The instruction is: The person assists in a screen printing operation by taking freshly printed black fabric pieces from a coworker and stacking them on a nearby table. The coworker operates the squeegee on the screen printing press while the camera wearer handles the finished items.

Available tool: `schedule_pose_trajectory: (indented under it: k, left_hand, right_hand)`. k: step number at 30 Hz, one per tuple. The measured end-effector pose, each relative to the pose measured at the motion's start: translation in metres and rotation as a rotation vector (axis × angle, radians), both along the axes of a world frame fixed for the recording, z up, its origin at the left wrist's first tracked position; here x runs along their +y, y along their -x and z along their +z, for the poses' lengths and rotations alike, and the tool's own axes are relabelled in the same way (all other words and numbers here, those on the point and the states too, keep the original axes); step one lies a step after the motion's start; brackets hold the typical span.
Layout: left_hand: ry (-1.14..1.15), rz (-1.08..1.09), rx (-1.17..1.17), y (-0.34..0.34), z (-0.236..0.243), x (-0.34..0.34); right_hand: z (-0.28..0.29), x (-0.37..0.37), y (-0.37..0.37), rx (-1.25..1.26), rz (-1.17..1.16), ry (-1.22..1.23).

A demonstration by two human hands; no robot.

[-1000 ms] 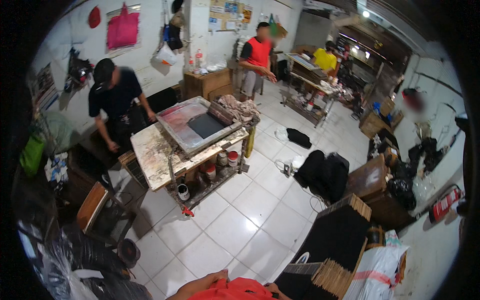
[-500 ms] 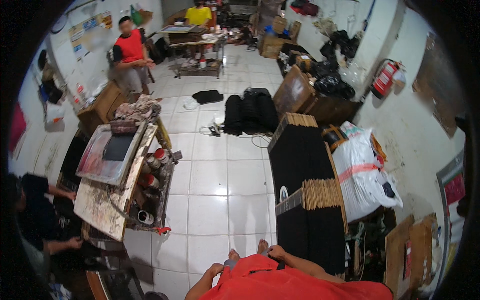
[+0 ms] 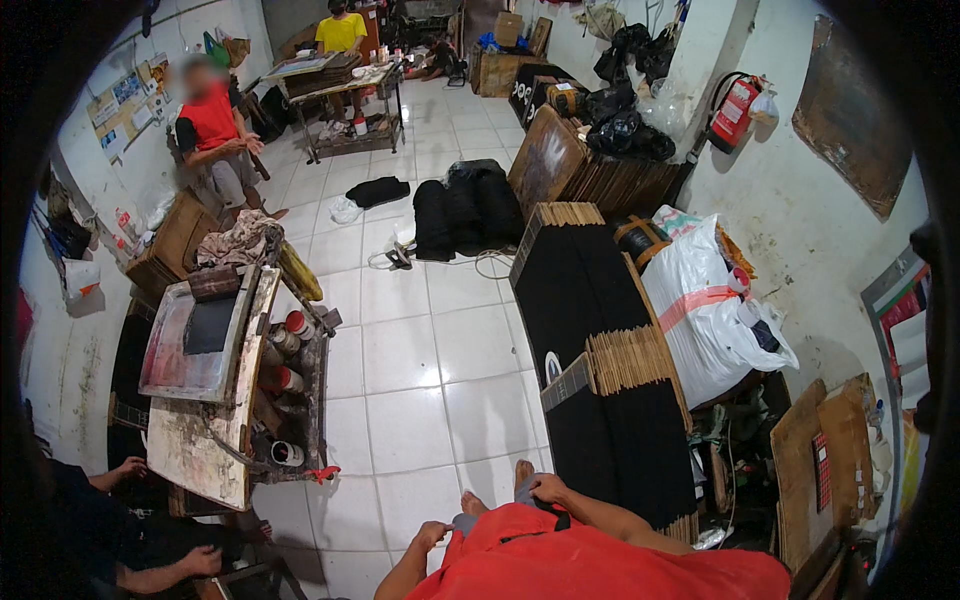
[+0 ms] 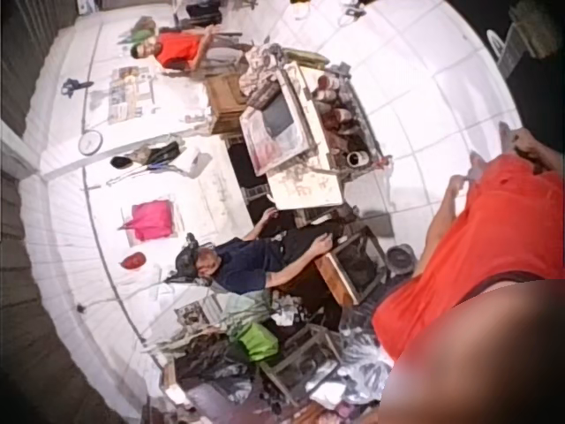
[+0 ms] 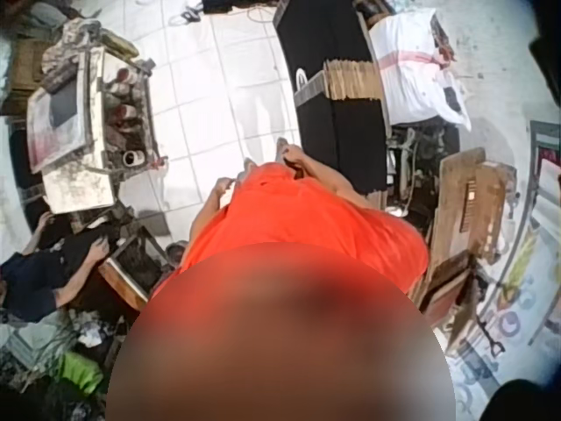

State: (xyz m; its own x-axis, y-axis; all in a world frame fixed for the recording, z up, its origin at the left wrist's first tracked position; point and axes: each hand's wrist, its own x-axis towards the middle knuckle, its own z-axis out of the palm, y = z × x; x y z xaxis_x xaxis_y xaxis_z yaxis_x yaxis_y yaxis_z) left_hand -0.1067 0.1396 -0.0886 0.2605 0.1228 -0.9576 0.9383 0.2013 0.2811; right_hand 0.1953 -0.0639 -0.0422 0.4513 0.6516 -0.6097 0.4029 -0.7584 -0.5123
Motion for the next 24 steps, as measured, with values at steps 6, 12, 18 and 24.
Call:
schedule_pose_trajectory:
  k: [6,12,18,24]
  left_hand:
    - [-0.064,0.033,-0.055,-0.026,0.007,-0.010]
    - [-0.038,0.050,-0.080,-0.055,-0.016,-0.014]
    - [-0.184,-0.119,-0.383,-0.089,-0.041,-0.013]
    - [-0.213,0.298,-0.196,-0.143,0.002,-0.029]
  right_hand:
    - [-0.010,0.003,-0.029,0.029,-0.005,0.056]
    - [-0.015,0.021,-0.083,-0.015,0.090,0.152]
    - [-0.023,0.043,-0.134,0.059,0.126,0.141]
    - [-0.038,0.057,-0.168,0.078,0.168,0.104]
